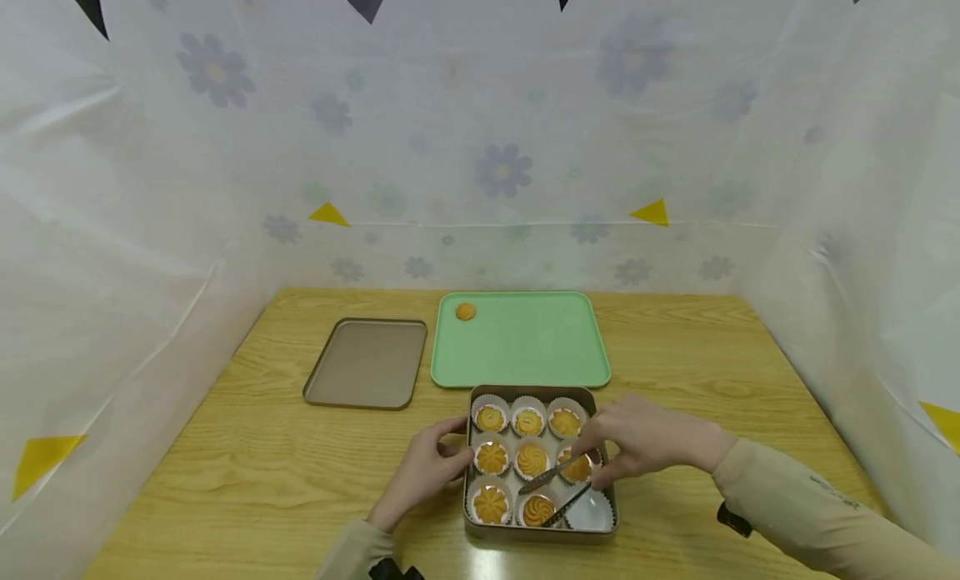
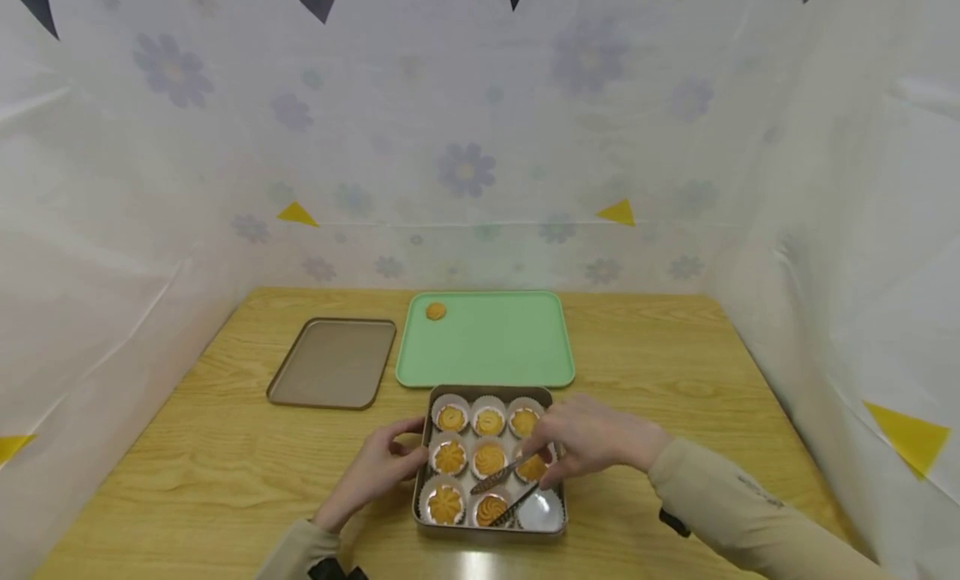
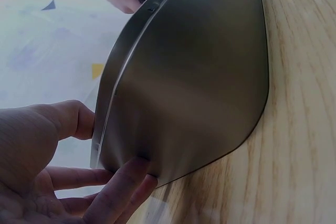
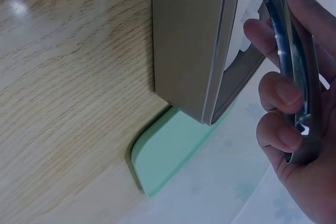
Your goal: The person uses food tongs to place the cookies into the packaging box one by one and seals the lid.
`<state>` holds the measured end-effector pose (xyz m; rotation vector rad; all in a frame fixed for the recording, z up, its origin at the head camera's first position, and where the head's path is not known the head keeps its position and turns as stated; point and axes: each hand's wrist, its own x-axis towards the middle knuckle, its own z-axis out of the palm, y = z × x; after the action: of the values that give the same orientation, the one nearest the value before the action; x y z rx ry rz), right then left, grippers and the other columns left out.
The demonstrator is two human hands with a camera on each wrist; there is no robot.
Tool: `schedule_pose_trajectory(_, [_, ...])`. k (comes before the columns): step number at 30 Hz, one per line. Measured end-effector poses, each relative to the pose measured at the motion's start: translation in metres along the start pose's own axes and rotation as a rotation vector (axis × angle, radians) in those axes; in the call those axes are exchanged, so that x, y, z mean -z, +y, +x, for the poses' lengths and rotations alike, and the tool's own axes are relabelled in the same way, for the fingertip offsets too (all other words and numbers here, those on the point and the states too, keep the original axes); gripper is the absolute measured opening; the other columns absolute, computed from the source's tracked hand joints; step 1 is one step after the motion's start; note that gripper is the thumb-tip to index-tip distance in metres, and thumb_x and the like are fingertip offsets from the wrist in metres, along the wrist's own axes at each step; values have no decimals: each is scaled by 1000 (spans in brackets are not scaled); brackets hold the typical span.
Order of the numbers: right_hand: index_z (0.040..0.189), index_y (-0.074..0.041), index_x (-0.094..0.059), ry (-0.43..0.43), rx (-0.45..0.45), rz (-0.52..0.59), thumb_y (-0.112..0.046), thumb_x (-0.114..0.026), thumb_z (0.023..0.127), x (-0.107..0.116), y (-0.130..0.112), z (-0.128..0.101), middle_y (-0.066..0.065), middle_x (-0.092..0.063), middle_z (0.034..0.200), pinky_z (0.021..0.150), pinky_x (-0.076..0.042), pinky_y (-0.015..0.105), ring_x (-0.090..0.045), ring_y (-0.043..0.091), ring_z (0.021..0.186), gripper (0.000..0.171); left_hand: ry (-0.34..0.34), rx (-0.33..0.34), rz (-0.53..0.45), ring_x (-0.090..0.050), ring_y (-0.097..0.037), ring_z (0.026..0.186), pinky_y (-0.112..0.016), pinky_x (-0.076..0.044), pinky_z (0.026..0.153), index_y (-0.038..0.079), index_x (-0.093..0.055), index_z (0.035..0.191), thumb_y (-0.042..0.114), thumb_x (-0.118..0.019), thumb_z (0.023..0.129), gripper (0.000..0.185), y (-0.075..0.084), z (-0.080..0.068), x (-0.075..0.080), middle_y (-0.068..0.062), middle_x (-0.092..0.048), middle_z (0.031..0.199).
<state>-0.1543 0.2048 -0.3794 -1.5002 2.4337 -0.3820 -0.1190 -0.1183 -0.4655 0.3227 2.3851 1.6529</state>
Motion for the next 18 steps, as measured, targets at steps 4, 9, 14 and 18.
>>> schedule_pose_trajectory(4, [114,-24,-76,22,-40,133,-41,-75,88,1,8,-3,-17,-71,86,56,-42,11,-54,-9,69,31,-6,5,-6,-74,-36,96,-19,-60,68,-12,-50,139,9,-66,90,56,1,-1,0,-34,-57,134])
schedule_pose_trajectory(9, [120,-13,-73,90,-196,311,-40,-70,92,2,26,1,-14,-69,87,51,-37,15,-40,-5,57,39,-12,8,-11,-74,-36,97,-21,-61,69,-12,-50,139,10,-66,90,56,1,-2,0,-34,-57,134])
schedule_pose_trajectory(14, [125,-2,-69,226,-397,287,-38,-71,93,13,44,25,9,-76,105,55,-38,22,-45,3,60,49,-12,4,2,-74,-36,97,-20,-61,70,-13,-49,139,10,-66,90,57,1,-2,0,-34,-57,134])
schedule_pose_trajectory(18, [105,2,-73,268,-555,314,-37,-70,93,26,58,59,9,-71,88,62,-42,28,-50,10,67,40,-10,-1,-4,-73,-36,96,-21,-61,70,-13,-49,139,10,-66,90,56,-1,-2,1,-35,-56,134])
